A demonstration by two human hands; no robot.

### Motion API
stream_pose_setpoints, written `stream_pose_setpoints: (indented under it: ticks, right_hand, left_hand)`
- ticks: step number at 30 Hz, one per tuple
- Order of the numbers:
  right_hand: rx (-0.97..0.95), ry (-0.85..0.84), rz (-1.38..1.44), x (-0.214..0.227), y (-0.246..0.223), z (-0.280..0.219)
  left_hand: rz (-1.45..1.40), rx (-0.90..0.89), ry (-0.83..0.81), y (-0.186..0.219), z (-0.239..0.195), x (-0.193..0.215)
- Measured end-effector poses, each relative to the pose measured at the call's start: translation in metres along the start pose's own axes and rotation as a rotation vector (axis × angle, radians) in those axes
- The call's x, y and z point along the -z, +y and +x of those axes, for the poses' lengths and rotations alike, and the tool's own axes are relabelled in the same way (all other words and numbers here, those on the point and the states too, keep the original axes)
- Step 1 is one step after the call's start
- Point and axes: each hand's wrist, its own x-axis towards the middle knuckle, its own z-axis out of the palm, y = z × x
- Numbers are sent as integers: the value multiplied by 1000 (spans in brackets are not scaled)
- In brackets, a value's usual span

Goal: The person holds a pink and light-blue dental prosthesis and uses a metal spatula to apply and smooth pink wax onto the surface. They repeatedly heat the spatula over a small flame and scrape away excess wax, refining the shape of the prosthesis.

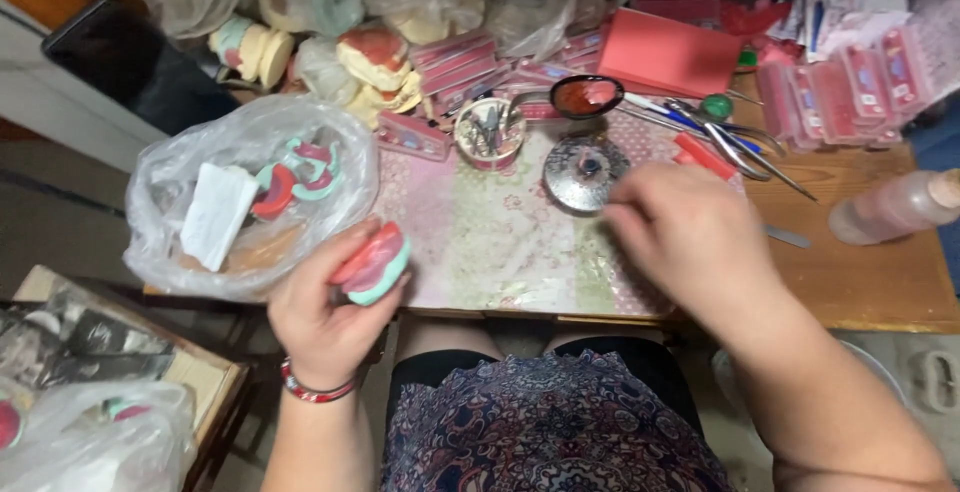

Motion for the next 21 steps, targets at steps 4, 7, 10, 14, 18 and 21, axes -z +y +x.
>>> stream_pose_setpoints:
  ticks: [4,7,10,14,18,21]
  right_hand:
    - [-164,-77,-101,-13,45,-30]
    - [-63,-43,-1,-22,54,-40]
    - [-39,-43,24,-17,54,-38]
    - [-254,-118,609,-1,43,-28]
    - [-491,-54,1283,-16,24,-18]
    - [-470,431,1316,-30,-3,-8]
  left_hand:
    - [176,39,-46,-2,5,3]
    - [73,21,-140,8,31,-8]
    - [-63,-57,-251,13,57,-23]
    - [-180,4,-401,8,80,-43]
    - [-182,-63,-550,5,102,-69]
    - [-119,-149,-608,4,112,-83]
